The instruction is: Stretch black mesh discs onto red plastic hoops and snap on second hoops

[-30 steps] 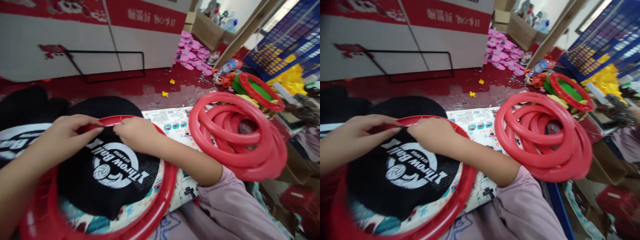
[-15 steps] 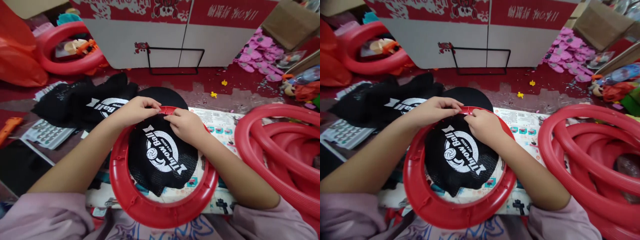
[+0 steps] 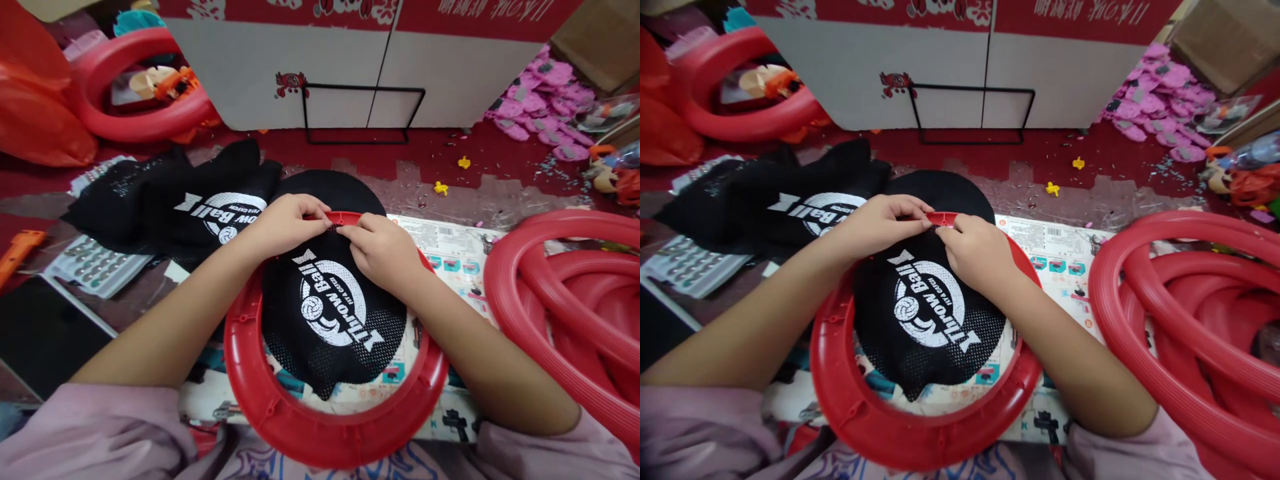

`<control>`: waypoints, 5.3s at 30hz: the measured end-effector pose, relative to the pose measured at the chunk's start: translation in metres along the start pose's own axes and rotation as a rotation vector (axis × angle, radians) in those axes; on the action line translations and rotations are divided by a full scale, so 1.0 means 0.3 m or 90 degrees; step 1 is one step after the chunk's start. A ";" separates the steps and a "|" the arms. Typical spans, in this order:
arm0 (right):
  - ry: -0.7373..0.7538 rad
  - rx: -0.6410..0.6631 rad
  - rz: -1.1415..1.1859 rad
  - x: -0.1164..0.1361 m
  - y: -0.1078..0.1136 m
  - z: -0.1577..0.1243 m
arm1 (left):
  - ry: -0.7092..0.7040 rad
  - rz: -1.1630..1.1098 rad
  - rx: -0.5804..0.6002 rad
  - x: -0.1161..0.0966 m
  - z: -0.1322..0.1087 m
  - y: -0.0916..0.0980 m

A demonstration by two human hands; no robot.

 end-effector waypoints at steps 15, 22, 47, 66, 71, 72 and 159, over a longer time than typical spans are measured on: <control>-0.004 0.111 -0.038 0.016 0.035 -0.008 | -0.039 0.183 0.037 -0.021 -0.013 0.010; 0.028 0.100 0.029 -0.003 0.038 -0.019 | -0.068 0.304 0.096 -0.110 -0.048 0.030; 0.065 -0.091 0.043 -0.024 -0.002 -0.023 | -0.069 0.093 0.033 -0.035 -0.009 -0.046; -0.025 0.159 -0.076 0.043 0.075 -0.031 | -0.034 0.216 -0.013 -0.049 -0.057 0.003; -0.026 0.148 -0.013 0.031 0.041 -0.022 | 0.039 0.298 0.016 -0.051 -0.118 0.034; -0.020 0.143 0.001 0.032 0.037 -0.022 | 0.046 0.314 0.046 -0.053 -0.126 0.043; 0.025 -0.030 0.001 0.037 0.022 -0.032 | -0.005 0.001 -0.043 -0.021 -0.092 0.004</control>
Point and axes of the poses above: each hand's wrist, its own z-axis towards the middle knuckle, its own y-axis out of the back of the hand, x = y × z, the point moved 4 cm from there along z, towards the middle knuckle, and after that the axes turned 9 degrees about -y, right-handed, at the moved point
